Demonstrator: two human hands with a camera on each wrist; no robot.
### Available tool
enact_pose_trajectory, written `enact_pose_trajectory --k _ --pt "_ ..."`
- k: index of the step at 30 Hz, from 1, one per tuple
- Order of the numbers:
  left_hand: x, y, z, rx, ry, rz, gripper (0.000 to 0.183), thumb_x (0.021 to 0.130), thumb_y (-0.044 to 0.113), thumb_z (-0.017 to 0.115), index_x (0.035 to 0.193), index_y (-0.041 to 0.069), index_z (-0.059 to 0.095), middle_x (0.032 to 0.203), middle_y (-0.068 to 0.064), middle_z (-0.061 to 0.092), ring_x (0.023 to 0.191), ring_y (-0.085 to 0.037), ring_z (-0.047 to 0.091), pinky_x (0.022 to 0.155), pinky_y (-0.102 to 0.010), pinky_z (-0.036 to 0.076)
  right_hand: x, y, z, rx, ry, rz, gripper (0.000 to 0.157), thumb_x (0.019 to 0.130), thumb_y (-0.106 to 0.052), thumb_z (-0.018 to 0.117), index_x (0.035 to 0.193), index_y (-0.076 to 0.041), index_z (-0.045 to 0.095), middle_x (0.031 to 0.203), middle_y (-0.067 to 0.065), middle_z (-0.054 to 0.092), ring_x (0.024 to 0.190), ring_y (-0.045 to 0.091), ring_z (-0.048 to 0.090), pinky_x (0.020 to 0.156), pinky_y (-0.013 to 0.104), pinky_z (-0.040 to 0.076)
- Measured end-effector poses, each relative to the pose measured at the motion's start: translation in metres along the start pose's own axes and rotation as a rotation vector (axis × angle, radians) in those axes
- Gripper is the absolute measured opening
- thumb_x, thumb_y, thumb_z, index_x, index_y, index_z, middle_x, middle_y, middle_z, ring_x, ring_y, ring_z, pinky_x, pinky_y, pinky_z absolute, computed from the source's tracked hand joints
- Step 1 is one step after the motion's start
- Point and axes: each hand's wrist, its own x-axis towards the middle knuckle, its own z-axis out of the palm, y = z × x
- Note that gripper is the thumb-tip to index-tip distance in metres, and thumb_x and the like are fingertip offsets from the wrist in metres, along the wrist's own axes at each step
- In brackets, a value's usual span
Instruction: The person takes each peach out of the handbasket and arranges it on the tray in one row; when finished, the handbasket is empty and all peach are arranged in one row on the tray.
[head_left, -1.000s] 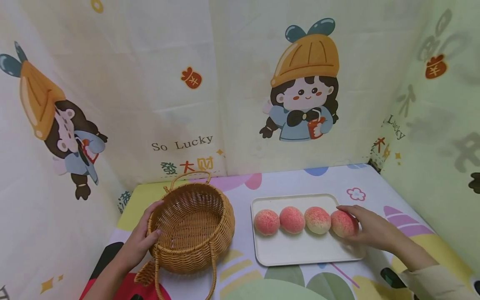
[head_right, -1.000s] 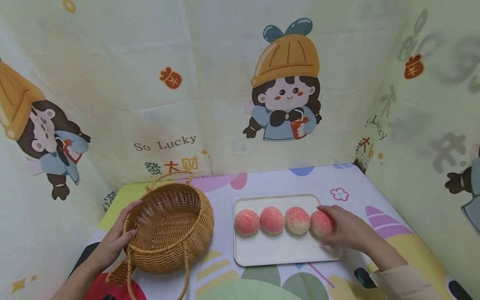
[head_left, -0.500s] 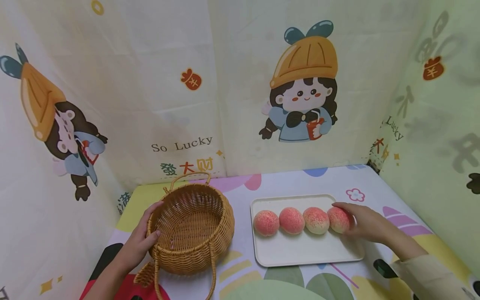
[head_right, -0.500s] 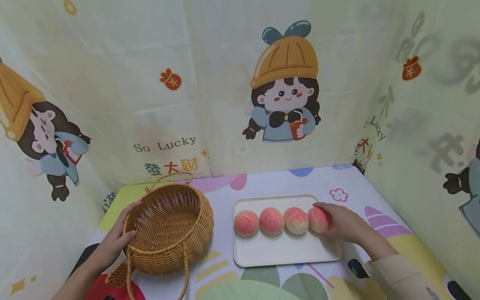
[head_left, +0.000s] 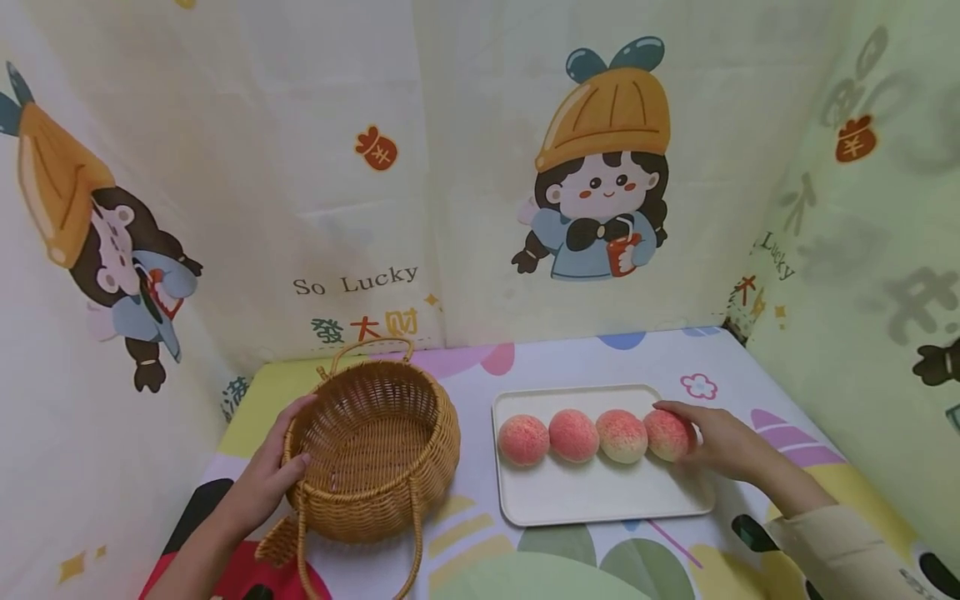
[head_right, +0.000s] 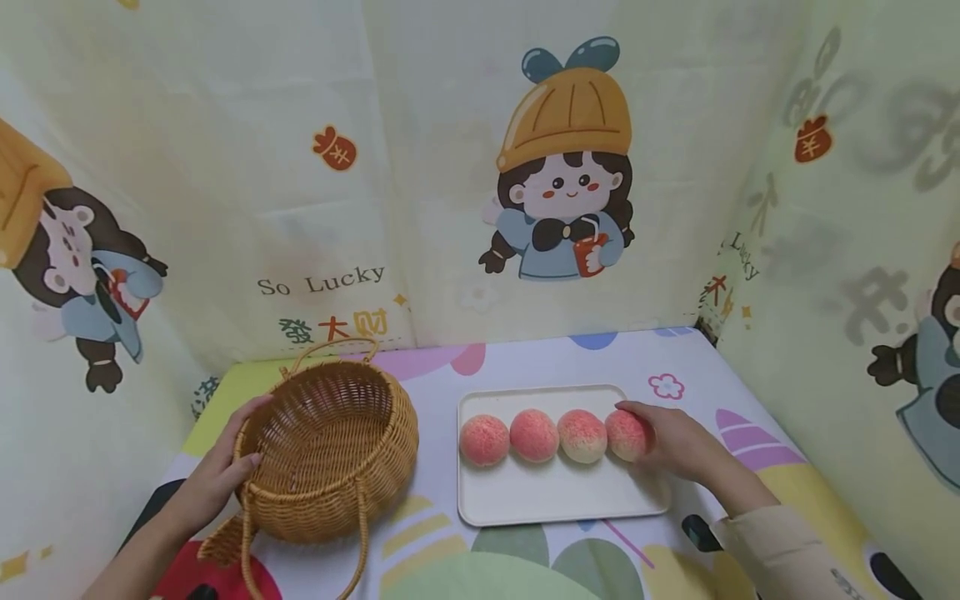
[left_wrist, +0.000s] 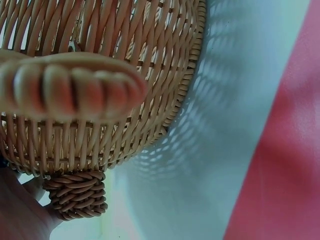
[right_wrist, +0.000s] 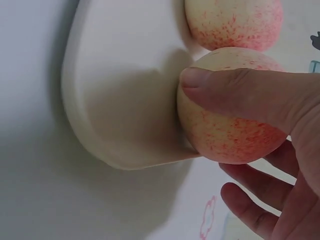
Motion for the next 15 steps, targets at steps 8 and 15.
enact_pose_trajectory --k 8,15 --pt "0.008 0.005 -0.009 0.046 -0.058 -0.01 0.075 0.097 0.014 0.058 0.161 0.018 0.019 0.159 -0.023 0.02 0.132 -0.061 0.034 0.078 -0.065 0.054 -0.001 0.002 0.003 0.026 0.008 0.004 0.095 0.067 -0.015 0.092 0.149 -0.002 0.045 0.135 0.028 0.057 0.111 0.039 0.059 0.087 0.058 0.051" --pt "0.021 0.028 -0.026 0.251 -0.089 -0.074 0.074 0.098 0.028 0.065 0.16 0.015 0.026 0.161 -0.023 0.02 0.142 -0.053 0.024 0.093 -0.082 0.031 -0.007 -0.002 -0.012 0.109 -0.061 -0.022 0.117 0.066 -0.032 0.094 0.158 -0.005 0.027 0.145 0.032 0.047 0.125 0.052 0.049 0.095 0.07 0.041"
